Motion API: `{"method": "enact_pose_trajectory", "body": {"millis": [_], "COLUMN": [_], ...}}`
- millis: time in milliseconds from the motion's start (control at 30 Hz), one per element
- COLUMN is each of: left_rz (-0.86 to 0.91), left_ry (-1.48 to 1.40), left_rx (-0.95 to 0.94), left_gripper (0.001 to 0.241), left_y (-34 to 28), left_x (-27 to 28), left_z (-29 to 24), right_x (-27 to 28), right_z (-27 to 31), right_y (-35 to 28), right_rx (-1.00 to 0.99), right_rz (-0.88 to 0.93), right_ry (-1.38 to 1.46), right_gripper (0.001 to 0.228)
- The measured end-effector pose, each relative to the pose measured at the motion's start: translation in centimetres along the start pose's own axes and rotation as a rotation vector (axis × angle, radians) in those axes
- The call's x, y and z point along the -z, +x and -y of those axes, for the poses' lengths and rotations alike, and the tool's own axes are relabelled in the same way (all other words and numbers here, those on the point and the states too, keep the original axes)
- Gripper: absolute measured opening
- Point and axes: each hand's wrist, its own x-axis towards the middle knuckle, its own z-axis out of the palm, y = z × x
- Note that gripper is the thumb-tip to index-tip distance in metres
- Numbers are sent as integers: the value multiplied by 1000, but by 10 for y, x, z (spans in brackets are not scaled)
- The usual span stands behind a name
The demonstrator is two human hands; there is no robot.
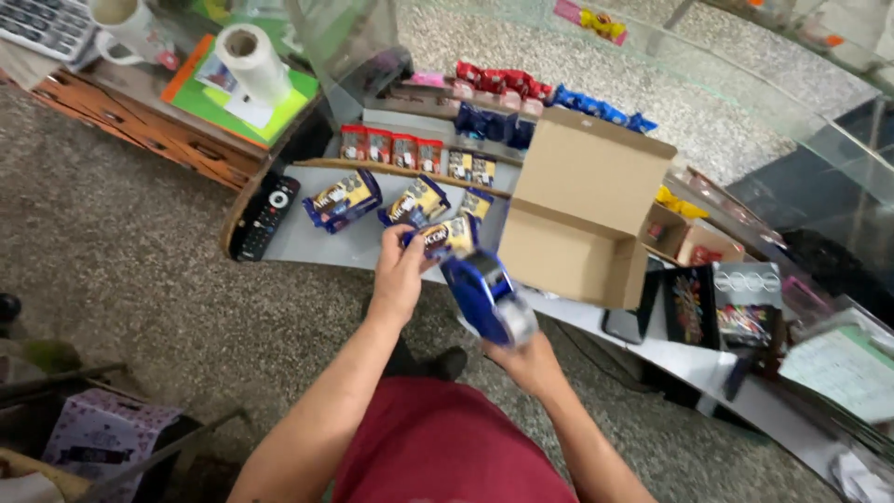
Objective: Using a pricing gun to apply price labels to individual snack bars and arranging them in a cardboard box on a retail counter.
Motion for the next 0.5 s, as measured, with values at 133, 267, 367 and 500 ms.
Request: {"method": "enact_pose_trajectory", "body": {"millis": [133,267,367,500], "left_rz": [-50,-90,-49,16], "left_ry": [41,23,24,-9], "left_rx": [-10,-2,20,45], "left_gripper": [36,34,33,32], "left_y": [9,22,12,1], "left_x": [7,0,-17,-37], "left_z": [-5,-12,-24,-22], "right_x": [26,41,33,13], "right_z": [-7,20,47,47], "right_y": [-42,-41,-25,13], "right_rx": [-187,-288,-354,-281], "right_rz": [-11,-39,-123,-187], "right_ry": [-19,293,274,195], "right_gripper": [62,20,56,66]}}
